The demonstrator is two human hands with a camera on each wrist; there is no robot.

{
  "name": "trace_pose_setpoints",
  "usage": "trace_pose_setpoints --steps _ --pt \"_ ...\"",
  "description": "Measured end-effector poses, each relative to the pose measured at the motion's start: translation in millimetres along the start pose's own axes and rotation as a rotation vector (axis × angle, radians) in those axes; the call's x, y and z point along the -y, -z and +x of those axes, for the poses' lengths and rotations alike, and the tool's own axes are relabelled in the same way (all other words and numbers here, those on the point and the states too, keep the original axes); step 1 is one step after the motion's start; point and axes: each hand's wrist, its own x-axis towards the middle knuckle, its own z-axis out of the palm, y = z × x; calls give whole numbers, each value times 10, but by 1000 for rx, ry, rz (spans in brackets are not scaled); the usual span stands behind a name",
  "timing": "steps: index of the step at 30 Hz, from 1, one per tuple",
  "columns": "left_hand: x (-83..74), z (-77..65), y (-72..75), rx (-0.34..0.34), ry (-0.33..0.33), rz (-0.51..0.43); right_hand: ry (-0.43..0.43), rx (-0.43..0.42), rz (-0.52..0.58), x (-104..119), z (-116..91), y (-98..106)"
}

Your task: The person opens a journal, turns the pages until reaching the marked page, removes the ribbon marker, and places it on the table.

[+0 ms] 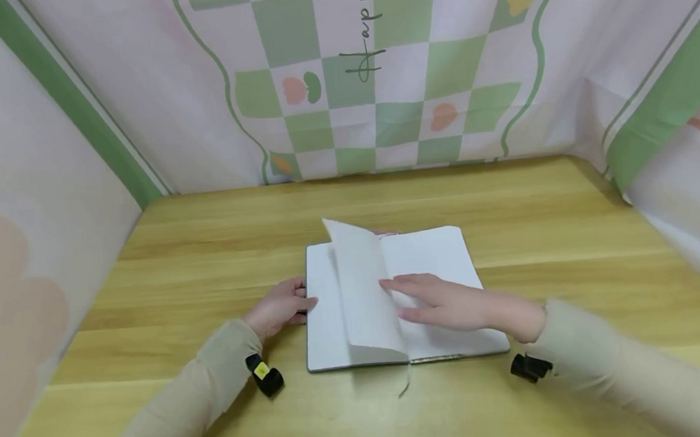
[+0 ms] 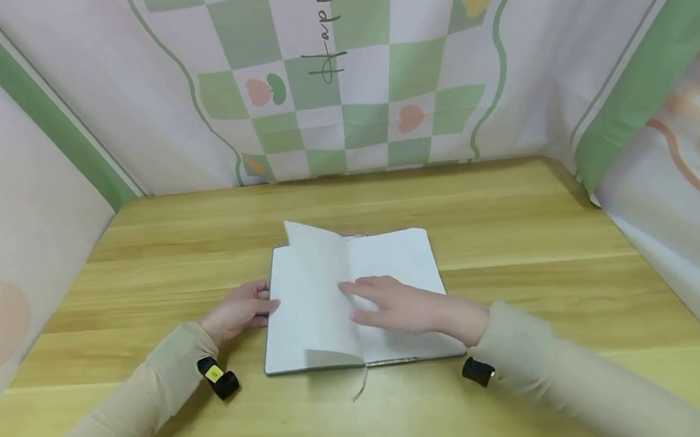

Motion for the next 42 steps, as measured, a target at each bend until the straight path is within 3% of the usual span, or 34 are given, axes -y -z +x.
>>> trace_pose_setpoints --steps 8,13,19,30,36,42 --pt "42 57 -10 19 -39 -61 -82 136 -177 63 34 -153" --pt "86 78 20 56 -40 -105 -76 144 -232 86 47 -215" --pt "102 60 82 120 -27 -228 -36 132 -312 103 47 -237" --pt "71 58 47 76 -24 -66 -19 129 -340 75 52 -216" --pt "70 52 33 59 -21 -53 -27 134 -334 -49 86 -129" --pt "50 43 30 55 -25 -46 -103 131 -339 -210 175 48"
